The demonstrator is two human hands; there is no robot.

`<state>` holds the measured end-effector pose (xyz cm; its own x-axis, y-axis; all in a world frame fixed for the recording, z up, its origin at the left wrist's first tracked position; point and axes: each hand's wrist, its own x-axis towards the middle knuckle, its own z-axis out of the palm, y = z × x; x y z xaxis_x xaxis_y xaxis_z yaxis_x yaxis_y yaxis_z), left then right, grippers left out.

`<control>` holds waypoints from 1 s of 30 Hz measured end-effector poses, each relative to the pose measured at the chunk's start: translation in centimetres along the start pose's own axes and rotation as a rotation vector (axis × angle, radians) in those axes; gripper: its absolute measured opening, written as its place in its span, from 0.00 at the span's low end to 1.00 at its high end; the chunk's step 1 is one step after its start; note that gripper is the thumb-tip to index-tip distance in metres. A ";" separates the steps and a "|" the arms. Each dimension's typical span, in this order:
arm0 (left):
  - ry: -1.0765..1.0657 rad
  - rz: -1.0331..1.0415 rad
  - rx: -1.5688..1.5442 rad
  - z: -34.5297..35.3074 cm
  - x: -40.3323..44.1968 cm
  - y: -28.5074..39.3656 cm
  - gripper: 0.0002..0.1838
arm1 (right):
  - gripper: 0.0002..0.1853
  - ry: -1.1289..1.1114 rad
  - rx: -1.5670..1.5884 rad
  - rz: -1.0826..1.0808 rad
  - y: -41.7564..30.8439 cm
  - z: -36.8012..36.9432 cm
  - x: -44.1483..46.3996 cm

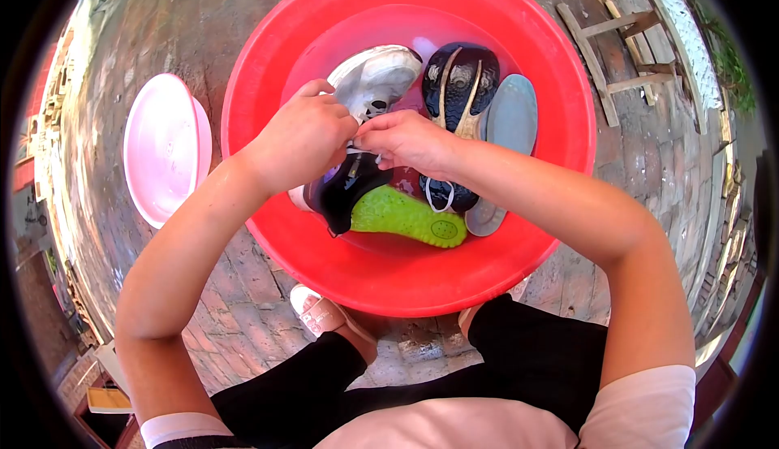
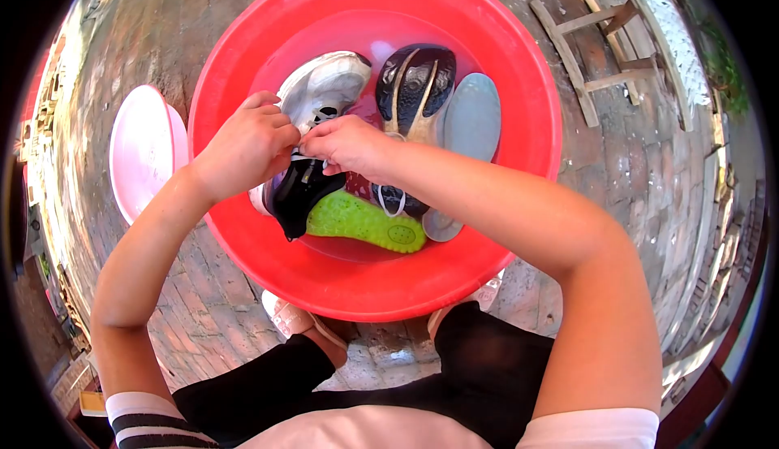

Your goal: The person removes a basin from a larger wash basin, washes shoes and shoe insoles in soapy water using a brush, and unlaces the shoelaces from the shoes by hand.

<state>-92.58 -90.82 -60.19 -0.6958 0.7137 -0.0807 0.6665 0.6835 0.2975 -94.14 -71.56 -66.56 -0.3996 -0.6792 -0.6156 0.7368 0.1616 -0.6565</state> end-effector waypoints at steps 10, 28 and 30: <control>-0.065 -0.072 -0.207 -0.5 0.1 -0.5 0.06 | 0.07 -0.037 0.097 0.009 0.5 -0.2 0.3; 0.132 0.048 -0.149 0.3 -0.6 0.3 0.06 | 0.11 -0.143 -0.270 -0.086 -0.8 -1.5 0.2; 0.097 0.040 -0.069 0.1 -0.1 0.7 0.07 | 0.11 -0.111 -0.268 -0.088 -0.8 -1.3 0.3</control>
<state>-92.01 -90.39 -60.09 -0.6941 0.7194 0.0242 0.6764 0.6404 0.3639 -95.52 -70.98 -66.77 -0.3822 -0.7709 -0.5096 0.5258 0.2720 -0.8059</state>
